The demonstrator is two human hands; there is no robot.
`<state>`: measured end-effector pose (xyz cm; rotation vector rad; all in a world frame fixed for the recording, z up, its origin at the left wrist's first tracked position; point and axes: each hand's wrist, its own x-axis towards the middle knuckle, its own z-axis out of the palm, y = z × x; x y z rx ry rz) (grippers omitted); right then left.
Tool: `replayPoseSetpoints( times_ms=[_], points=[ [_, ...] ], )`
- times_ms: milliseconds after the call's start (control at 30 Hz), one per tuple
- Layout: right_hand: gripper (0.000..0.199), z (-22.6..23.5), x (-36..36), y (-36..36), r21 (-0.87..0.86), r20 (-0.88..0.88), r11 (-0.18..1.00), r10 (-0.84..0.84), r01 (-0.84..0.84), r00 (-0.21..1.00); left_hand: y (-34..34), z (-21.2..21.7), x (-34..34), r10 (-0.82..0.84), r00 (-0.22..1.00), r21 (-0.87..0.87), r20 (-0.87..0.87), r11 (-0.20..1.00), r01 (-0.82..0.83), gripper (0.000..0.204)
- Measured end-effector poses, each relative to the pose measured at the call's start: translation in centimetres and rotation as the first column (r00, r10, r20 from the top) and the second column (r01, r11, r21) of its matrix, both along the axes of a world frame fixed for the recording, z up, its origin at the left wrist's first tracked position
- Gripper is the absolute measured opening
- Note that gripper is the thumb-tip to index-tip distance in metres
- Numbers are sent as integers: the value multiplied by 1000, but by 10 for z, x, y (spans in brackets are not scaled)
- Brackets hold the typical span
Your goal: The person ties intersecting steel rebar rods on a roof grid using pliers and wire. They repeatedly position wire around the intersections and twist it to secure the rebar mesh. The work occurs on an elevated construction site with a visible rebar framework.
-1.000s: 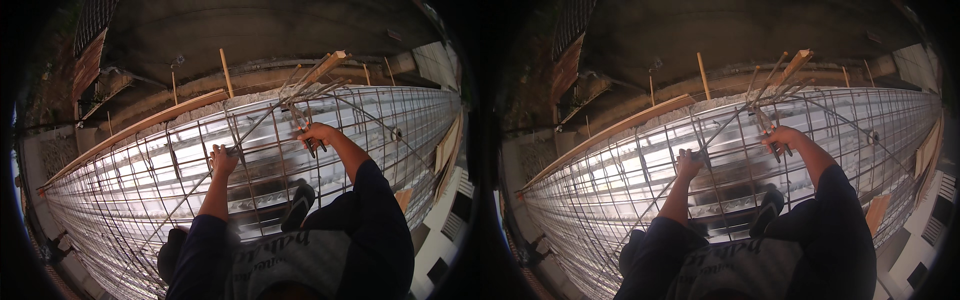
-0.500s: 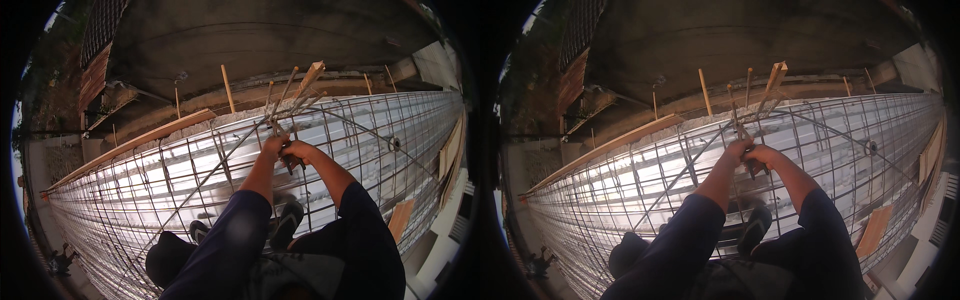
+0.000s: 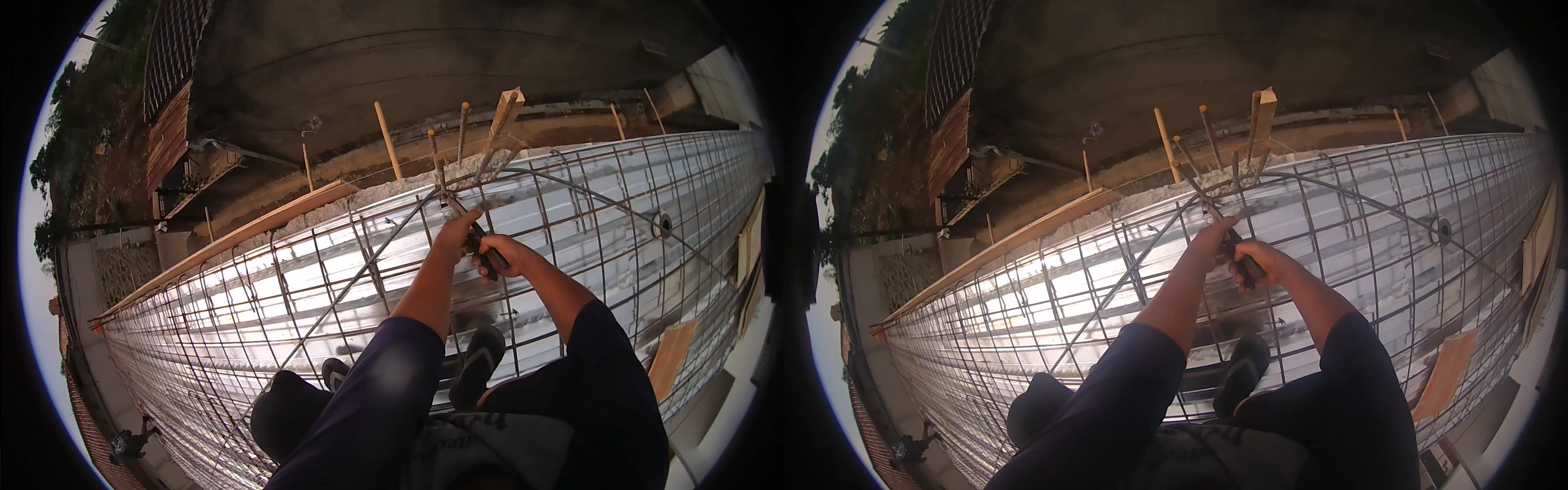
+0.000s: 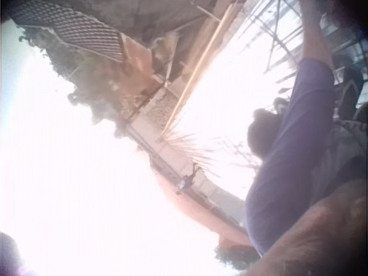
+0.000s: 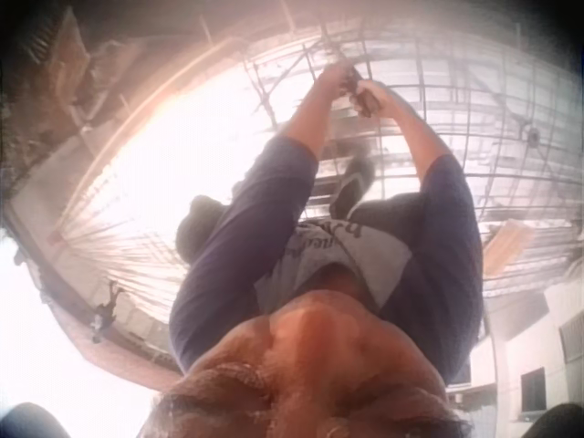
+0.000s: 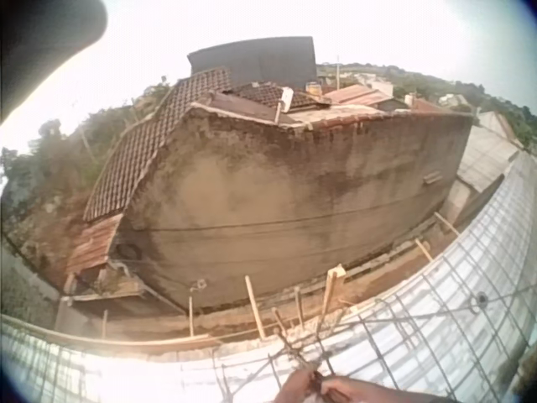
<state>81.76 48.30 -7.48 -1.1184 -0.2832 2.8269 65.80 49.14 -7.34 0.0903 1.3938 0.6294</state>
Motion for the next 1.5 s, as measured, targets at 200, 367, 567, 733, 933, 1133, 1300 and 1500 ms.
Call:
replayPoseSetpoints(
  times_ms=[200, 367, 567, 733, 933, 1133, 1300, 1500],
  points=[
    [41, 51, -24, -20, 536, 789, 472, 15, -700, 614, 1, -18, -3, -407, 845, 43, -348, 893, 448, 46],
    [56, 52, -49, -37, 208, 944, 108, -284, -972, 170, 6, -13, 23, -383, 673, -105, -633, 903, 416, 47],
    [47, 106, -43, 31, 221, 974, -85, -33, -972, 225, 7, 4, 2, -129, 981, 83, -143, 986, 141, 48],
    [31, 113, -46, 38, 267, 961, 2, 74, -964, 266, -2, 16, -10, 11, 996, 53, 90, 998, -16, 46],
    [26, 19, 1, -7, 162, 26, 985, -63, 58, 998, -19, 18, -14, -164, 981, 27, 100, 986, 162, 55],
    [45, 71, -2, 3, 331, 462, 854, 223, -401, 858, -2, 0, -2, -162, 987, 69, -13, 984, 163, 39],
    [69, 33, -35, -44, 253, 856, 62, -480, -965, 194, 1, -32, 20, -261, 881, 75, -395, 946, 315, 43],
    [37, 52, -31, -2, 463, 807, 383, 191, -799, 559, -9, -41, -6, -236, 834, 36, -499, 956, 292, 49]
  ],
)
